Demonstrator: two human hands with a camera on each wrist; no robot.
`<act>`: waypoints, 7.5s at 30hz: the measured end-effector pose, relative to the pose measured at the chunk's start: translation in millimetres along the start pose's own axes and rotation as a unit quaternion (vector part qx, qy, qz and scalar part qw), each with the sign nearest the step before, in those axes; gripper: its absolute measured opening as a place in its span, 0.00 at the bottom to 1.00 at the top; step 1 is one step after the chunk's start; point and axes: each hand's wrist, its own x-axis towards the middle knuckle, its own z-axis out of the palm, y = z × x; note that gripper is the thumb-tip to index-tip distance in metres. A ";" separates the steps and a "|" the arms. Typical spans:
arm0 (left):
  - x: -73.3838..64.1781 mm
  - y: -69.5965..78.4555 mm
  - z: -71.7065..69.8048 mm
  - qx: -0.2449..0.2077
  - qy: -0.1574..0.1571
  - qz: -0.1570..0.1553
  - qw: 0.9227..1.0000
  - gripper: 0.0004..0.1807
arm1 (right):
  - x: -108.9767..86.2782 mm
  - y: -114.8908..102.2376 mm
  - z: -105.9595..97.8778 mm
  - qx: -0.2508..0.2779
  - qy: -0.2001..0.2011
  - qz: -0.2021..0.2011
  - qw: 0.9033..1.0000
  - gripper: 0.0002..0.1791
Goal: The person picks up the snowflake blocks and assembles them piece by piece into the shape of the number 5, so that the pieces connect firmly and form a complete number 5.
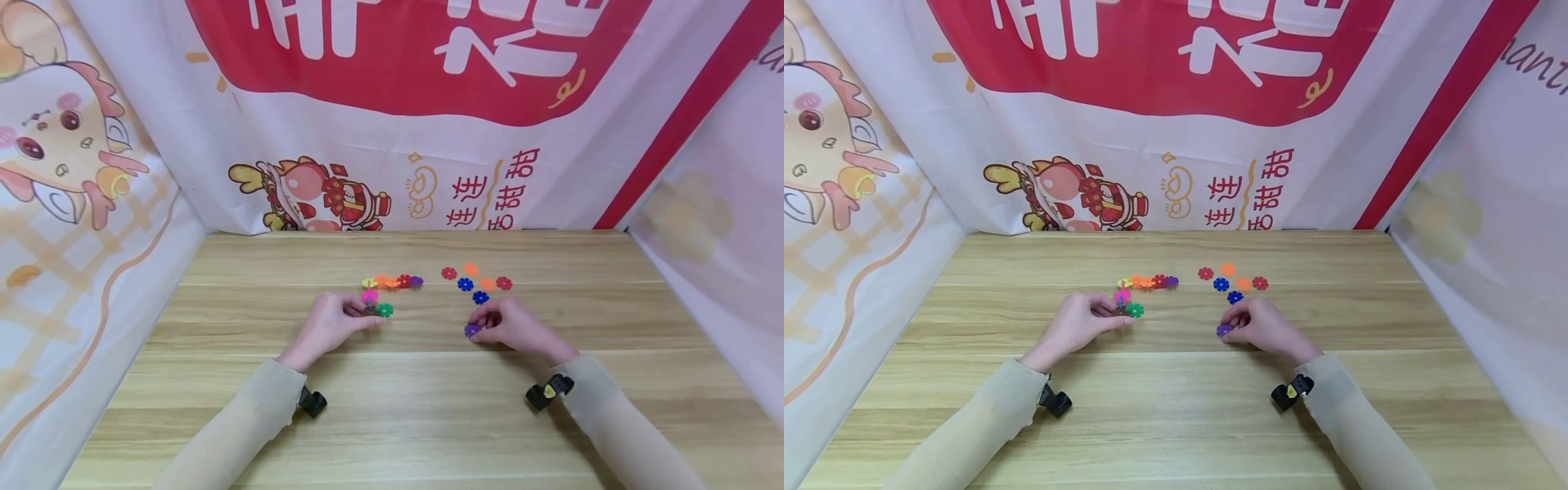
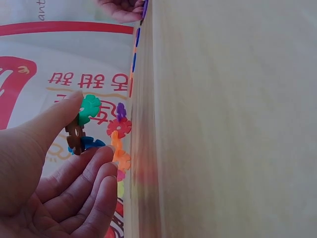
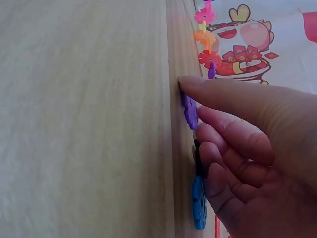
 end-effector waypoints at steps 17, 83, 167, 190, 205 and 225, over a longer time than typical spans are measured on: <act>0.4 2.9 -0.3 -0.001 0.002 -0.001 1.000 0.16 | -11.4 7.7 -26.9 -0.015 0.000 -0.006 1.000 0.16; 0.6 6.0 6.3 -0.006 0.001 -0.006 1.000 0.18 | 69.4 -62.5 73.3 0.419 0.001 0.056 0.906 0.17; 3.3 4.9 12.5 -0.010 -0.015 0.065 0.998 0.14 | 57.0 -62.3 69.2 0.417 0.019 0.062 0.907 0.16; 1.2 11.0 17.1 -0.032 -0.004 0.046 0.998 0.08 | 60.1 -65.4 78.2 0.446 0.031 0.077 0.891 0.17; 4.0 12.6 20.3 -0.028 0.034 0.054 0.998 0.04 | 61.6 -68.4 82.5 0.454 0.051 0.089 0.885 0.17; 3.4 15.7 26.5 -0.016 0.063 0.060 0.996 0.03 | 63.1 -78.7 87.1 0.465 0.091 0.127 0.871 0.13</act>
